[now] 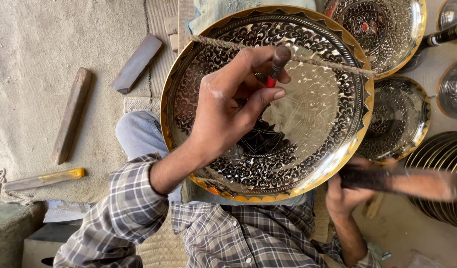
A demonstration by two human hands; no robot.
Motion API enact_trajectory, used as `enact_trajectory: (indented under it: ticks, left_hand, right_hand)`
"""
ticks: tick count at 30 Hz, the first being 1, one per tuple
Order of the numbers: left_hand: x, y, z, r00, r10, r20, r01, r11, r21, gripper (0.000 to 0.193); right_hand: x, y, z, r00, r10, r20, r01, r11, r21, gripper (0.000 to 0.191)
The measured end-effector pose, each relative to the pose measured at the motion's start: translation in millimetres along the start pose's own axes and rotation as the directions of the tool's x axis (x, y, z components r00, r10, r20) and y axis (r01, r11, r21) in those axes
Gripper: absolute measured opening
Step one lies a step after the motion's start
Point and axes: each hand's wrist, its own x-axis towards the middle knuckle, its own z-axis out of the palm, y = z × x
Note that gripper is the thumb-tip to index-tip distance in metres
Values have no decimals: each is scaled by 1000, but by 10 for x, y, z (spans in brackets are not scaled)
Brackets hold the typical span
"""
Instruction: The person sits cross-legged with a large decorative brass tray on their lap and engraves floral patterns into its surface, holding a chisel in one hand and striking it with a wooden mallet in the other. They reposition the tray, wipe it with a cloth, and continue chasing the pattern across the polished center.
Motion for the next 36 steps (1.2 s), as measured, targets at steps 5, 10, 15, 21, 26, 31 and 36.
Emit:
enact_trajectory:
  ticks: [5, 10, 15, 21, 26, 31, 36]
  left_hand:
    - [-14, -39, 56, 998, -55, -6, 56, 998, 22, 51]
    - [-15, -104, 97, 1000, -18, -7, 19, 995, 95, 50]
    - [-27, -127, 107, 1000, 28, 5, -28, 990, 138, 49]
    - [-27, -120, 86, 1000, 16, 16, -18, 993, 115, 51]
    - [-18, -133, 88, 999, 18, 27, -21, 994, 111, 51]
    - [-22, -136, 89, 999, 11, 32, -14, 995, 94, 54]
    - [-31, -141, 95, 999, 34, 37, -37, 995, 92, 50]
  right_hand:
    - [82, 63, -100, 982, 131, 138, -105, 978, -181, 64]
    - [505, -226, -314, 951, 201, 234, -175, 976, -130, 57]
    - [1099, -550, -419, 921, 195, 336, -135, 971, -195, 52]
    - [1481, -693, -520, 870, 324, 372, -129, 877, -464, 20]
    - [1737, -408, -763, 804, 429, 411, -200, 847, -493, 19]
    - [1990, -34, -971, 751, 482, 451, -342, 868, -359, 26]
    - [2142, 46, -1052, 707, 513, 486, -105, 757, -645, 27]
